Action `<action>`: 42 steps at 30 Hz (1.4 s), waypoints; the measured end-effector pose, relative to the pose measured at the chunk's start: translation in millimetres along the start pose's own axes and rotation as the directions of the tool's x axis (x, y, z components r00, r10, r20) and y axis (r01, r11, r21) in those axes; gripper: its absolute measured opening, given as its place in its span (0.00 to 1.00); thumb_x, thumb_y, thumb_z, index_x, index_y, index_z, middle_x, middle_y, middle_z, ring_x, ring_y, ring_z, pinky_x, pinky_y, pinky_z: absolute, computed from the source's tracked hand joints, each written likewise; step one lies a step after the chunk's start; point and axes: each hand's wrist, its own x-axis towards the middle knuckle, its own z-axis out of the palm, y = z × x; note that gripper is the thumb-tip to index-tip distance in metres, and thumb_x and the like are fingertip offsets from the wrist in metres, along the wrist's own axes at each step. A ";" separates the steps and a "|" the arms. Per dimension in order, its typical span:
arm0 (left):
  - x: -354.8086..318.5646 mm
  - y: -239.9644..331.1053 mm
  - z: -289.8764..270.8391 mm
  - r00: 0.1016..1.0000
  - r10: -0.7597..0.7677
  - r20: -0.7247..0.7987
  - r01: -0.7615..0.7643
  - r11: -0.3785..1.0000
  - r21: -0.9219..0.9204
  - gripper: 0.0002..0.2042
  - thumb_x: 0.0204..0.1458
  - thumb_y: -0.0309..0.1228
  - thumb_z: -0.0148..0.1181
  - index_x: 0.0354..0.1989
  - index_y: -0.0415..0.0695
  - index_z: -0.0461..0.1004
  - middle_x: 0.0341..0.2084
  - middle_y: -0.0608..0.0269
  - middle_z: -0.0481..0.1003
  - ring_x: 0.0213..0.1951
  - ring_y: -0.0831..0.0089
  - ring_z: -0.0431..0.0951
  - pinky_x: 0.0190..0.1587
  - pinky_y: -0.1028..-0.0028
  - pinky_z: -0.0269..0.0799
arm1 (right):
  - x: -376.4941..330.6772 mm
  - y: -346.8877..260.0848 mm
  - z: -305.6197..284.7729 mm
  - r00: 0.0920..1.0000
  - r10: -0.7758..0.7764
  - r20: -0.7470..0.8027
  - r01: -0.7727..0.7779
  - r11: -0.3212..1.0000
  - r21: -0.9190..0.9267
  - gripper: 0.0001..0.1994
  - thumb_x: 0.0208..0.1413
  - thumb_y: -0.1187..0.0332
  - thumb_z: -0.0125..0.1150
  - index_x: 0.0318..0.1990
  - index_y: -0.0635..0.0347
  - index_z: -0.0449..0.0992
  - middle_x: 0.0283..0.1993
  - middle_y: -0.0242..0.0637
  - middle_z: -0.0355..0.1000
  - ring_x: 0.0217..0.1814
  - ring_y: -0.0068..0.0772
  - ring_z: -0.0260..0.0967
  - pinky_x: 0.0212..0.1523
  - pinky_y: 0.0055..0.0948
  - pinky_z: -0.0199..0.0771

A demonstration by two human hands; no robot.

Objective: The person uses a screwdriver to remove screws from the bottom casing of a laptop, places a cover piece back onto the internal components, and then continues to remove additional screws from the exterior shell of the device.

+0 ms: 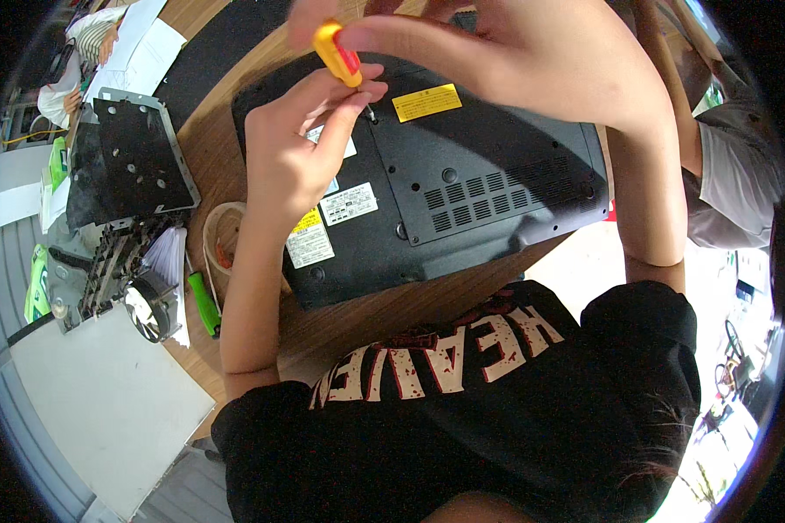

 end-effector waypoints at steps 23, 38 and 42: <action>2.2 -43.4 -14.6 0.994 0.092 -0.064 -0.073 0.965 0.250 0.08 0.48 0.18 0.54 0.34 0.41 0.78 0.32 0.59 0.77 0.34 0.65 0.78 0.38 0.73 0.72 | -17.8 62.3 57.4 0.929 -0.120 -0.350 0.172 0.978 0.120 0.12 0.49 0.72 0.66 0.38 0.64 0.70 0.29 0.38 0.69 0.24 0.27 0.73 0.22 0.19 0.69; 4.0 -47.3 -17.1 0.981 0.151 0.122 -0.185 0.915 0.357 0.15 0.39 0.12 0.51 0.31 0.42 0.79 0.38 0.57 0.76 0.44 0.59 0.75 0.47 0.67 0.70 | -53.7 110.7 5.8 0.892 0.344 -0.295 -0.051 0.724 0.688 0.15 0.66 0.67 0.38 0.54 0.65 0.62 0.39 0.42 0.64 0.32 0.23 0.64 0.29 0.18 0.65; 5.5 -46.8 -16.9 0.986 0.115 0.123 -0.152 0.920 0.362 0.15 0.37 0.10 0.51 0.29 0.42 0.80 0.37 0.58 0.76 0.43 0.60 0.75 0.45 0.68 0.71 | -48.6 104.7 9.4 0.864 0.380 -0.331 -0.001 0.658 0.753 0.17 0.64 0.64 0.42 0.51 0.70 0.65 0.43 0.41 0.61 0.33 0.25 0.58 0.33 0.19 0.62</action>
